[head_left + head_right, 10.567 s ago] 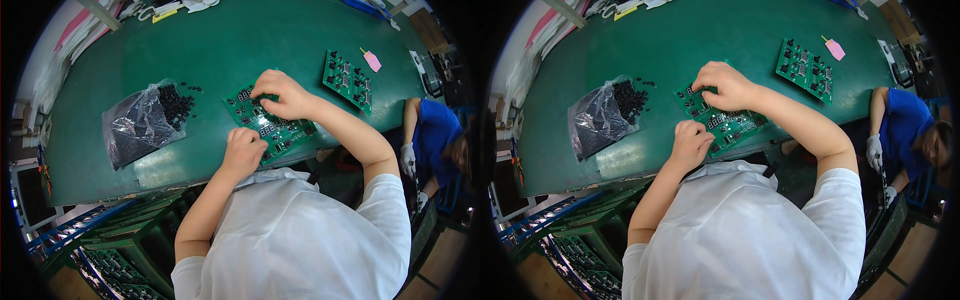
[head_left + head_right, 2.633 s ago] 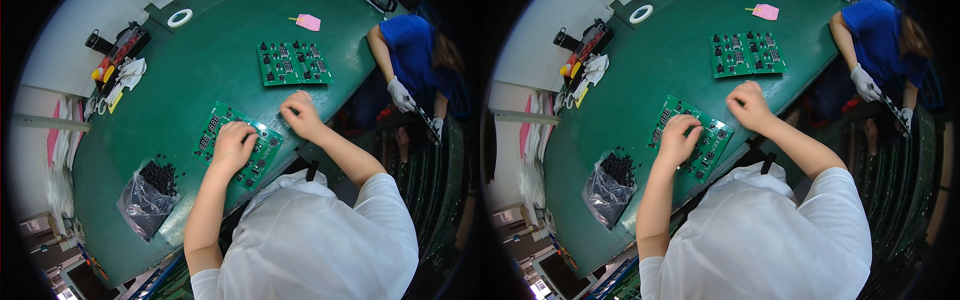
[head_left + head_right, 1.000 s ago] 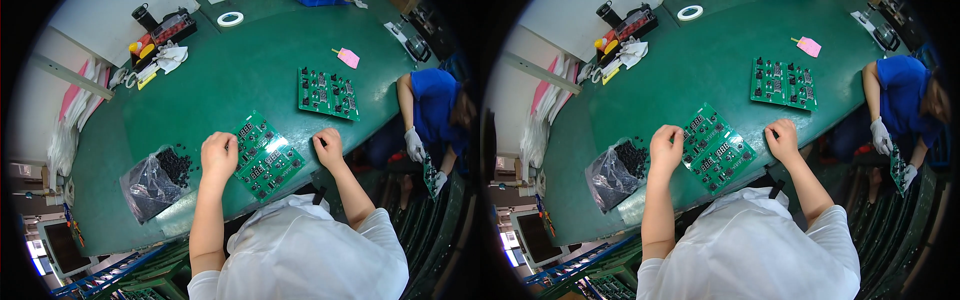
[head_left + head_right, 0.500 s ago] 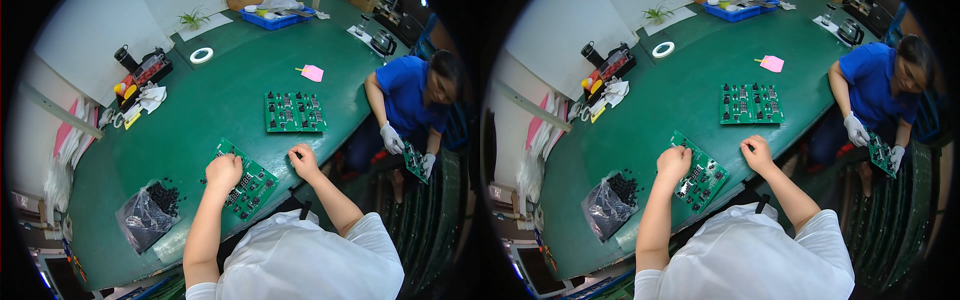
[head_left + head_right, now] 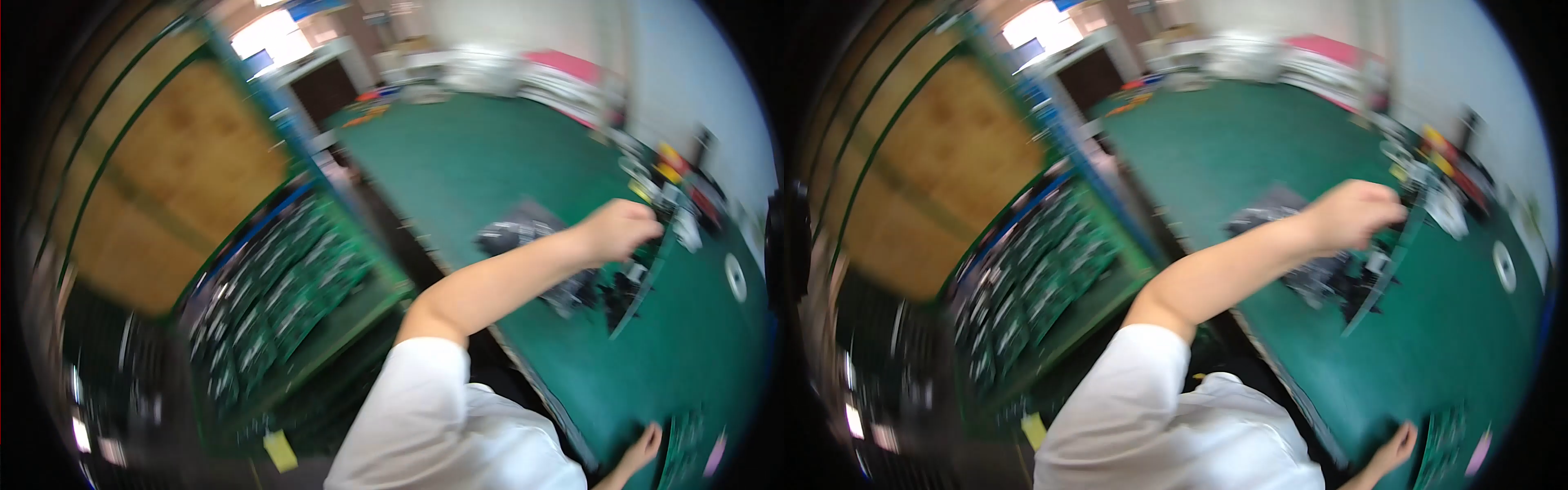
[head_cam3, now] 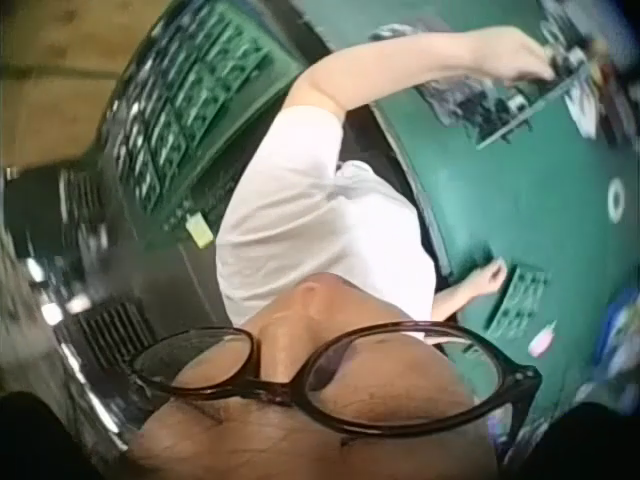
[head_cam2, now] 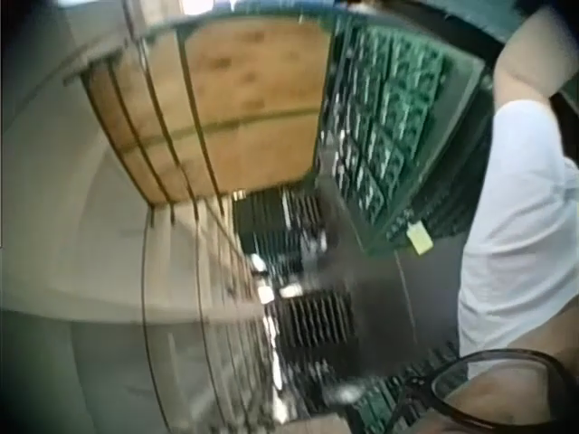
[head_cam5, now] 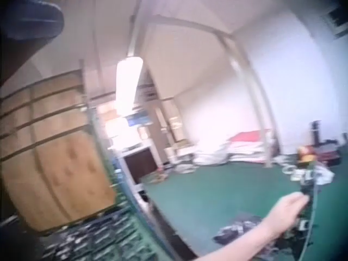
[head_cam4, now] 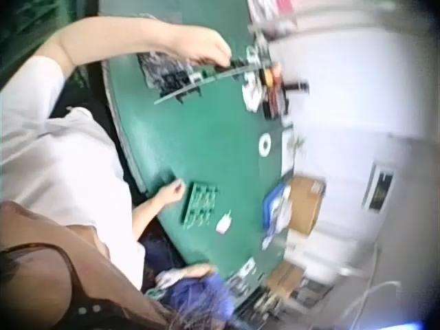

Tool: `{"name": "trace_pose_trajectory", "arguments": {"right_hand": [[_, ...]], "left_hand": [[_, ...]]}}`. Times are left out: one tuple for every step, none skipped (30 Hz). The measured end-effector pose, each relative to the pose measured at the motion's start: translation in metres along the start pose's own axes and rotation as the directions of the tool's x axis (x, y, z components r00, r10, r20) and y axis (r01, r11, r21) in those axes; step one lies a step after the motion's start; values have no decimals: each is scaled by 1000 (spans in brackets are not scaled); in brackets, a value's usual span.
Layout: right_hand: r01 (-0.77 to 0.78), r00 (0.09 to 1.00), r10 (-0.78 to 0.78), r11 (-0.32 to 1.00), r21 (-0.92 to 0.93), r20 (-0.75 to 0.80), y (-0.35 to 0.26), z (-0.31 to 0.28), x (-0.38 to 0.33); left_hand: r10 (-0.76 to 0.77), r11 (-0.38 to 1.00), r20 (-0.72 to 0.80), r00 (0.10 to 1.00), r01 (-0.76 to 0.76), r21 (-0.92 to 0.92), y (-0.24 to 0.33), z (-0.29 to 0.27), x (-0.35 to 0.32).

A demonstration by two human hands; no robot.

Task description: The person attaches small black caps onto a circuit board by hand, places the board onto a rack, and then installs more caps onto another circuit board.

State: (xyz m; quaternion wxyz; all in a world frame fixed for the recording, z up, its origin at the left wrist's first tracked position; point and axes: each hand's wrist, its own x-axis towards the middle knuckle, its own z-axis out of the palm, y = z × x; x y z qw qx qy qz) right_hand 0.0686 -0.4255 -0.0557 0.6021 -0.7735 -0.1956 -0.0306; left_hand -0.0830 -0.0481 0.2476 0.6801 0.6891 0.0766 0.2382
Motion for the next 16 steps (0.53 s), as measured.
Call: {"name": "trace_pose_trajectory", "arguments": {"right_hand": [[-16,1000,15,1000,27,14,-5,5,2],[-36,999,34,998,45,27,-14,15,7],[-5,996,2,999,38,94,-17,31,16],[24,988,-28,999,30,150,-18,45,20],[51,972,-62,997,55,227,-25,59,21],[84,952,-91,996,39,292,-40,72,18],[153,926,-153,988,29,345,-53,84,14],[213,905,-197,977,-1,378,-58,90,8],[257,881,-248,966,34,402,-57,98,3],[317,835,-303,947,49,459,-59,104,1],[342,806,-345,935,98,481,-50,111,-2],[362,768,-392,918,162,507,-37,118,-1],[363,756,-395,917,168,522,-26,120,1],[267,775,-315,949,168,547,-14,118,2],[168,788,-231,972,161,570,-5,117,4],[116,781,-164,986,118,602,-1,118,10]], "left_hand": [[49,996,-40,998,-45,74,10,-11,1],[91,986,-74,993,-79,145,24,-22,-4],[110,957,-148,983,-64,284,48,-30,-21],[129,910,-210,969,-31,413,73,-38,-45],[123,856,-273,954,37,516,90,-47,-69],[192,749,-280,940,44,661,104,-60,-92],[181,693,-342,922,127,710,122,-67,-116],[165,673,-406,899,199,712,130,-77,-134],[158,660,-474,866,264,703,141,-86,-159],[197,612,-557,807,343,713,152,-91,-187],[200,595,-649,734,435,676,162,-94,-215],[277,520,-675,684,484,703,169,-102,-249],[274,495,-770,576,602,627,178,-104,-279],[274,528,-828,489,643,555,182,-112,-307],[267,504,-896,354,741,443,187,-116,-335],[284,566,-919,274,726,391,189,-127,-385]]}}
